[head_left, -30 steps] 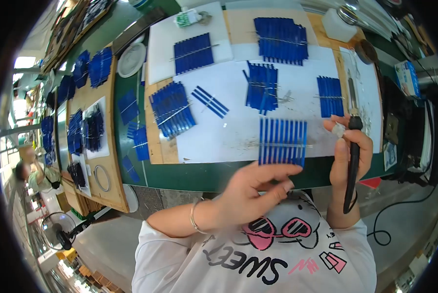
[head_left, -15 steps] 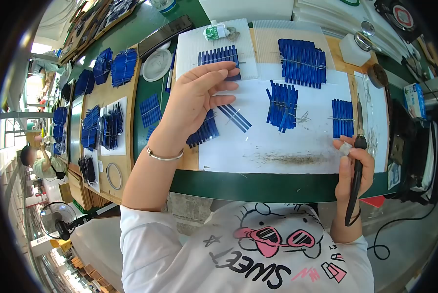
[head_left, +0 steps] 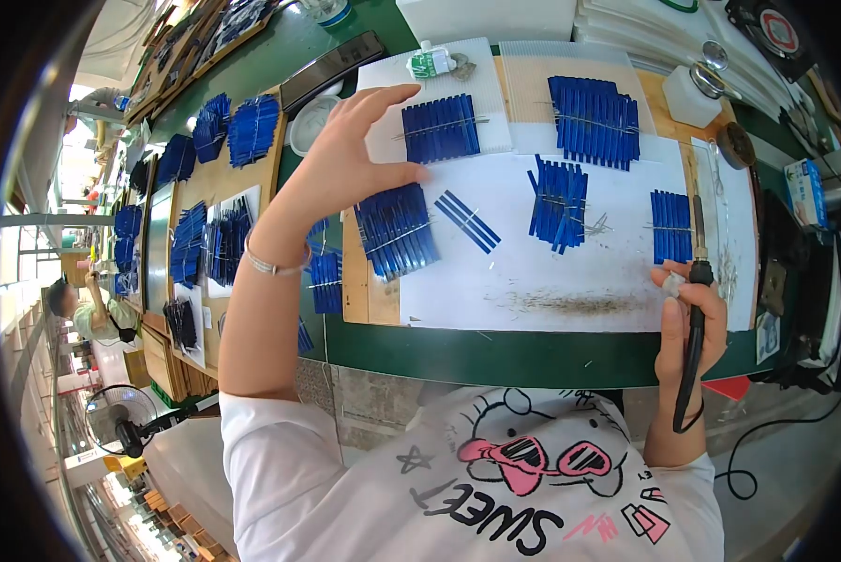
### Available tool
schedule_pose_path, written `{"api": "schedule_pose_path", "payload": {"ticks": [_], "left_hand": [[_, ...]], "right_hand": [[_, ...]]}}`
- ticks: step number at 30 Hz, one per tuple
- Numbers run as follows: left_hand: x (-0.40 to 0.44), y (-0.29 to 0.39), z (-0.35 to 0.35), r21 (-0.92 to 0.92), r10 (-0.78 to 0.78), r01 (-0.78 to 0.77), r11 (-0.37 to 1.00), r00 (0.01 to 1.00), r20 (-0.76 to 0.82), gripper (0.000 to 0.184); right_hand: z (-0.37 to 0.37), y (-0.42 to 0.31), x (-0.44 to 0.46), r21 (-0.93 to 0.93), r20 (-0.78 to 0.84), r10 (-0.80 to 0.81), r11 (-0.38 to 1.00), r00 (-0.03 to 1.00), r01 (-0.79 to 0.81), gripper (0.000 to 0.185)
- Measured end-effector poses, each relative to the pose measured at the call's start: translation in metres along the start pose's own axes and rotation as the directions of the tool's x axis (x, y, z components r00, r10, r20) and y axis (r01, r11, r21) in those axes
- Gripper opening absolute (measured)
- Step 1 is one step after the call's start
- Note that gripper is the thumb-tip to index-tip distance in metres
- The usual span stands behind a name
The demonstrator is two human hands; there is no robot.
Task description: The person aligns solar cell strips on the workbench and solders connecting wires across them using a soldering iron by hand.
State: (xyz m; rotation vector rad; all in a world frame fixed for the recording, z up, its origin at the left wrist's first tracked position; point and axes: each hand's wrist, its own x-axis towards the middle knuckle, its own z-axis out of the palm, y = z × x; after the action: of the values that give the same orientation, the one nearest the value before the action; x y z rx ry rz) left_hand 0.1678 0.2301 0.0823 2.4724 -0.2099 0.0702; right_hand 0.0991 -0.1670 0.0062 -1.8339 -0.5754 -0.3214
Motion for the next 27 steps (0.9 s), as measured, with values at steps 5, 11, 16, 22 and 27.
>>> {"api": "schedule_pose_path", "payload": {"ticks": [5,11,16,22,27], "left_hand": [[0.016,-0.021,0.006,0.126,0.05,-0.07,0.99,0.987,0.155,0.09],[0.017,-0.01,0.01,0.115,0.05,-0.066,0.991,0.988,0.144,0.089],[0.031,0.001,0.026,0.189,0.116,-0.137,0.972,0.986,0.117,0.09],[0.039,0.004,0.028,0.145,0.055,-0.084,0.986,0.98,0.193,0.09],[0.041,0.027,0.036,0.079,0.17,-0.18,0.98,0.978,0.125,0.08]], "right_hand": [[-0.002,0.001,0.001,-0.042,0.019,-0.014,0.999,1.0,0.014,0.02],[0.001,-0.004,0.007,-0.108,-0.016,-0.037,0.994,0.999,0.035,0.018],[-0.004,0.001,0.003,-0.1,0.066,-0.041,0.994,0.997,0.047,0.019],[-0.005,0.003,0.003,-0.076,0.053,-0.044,0.996,0.998,0.048,0.018],[-0.004,-0.006,0.008,-0.043,0.052,-0.023,0.999,0.998,0.025,0.019]]}}
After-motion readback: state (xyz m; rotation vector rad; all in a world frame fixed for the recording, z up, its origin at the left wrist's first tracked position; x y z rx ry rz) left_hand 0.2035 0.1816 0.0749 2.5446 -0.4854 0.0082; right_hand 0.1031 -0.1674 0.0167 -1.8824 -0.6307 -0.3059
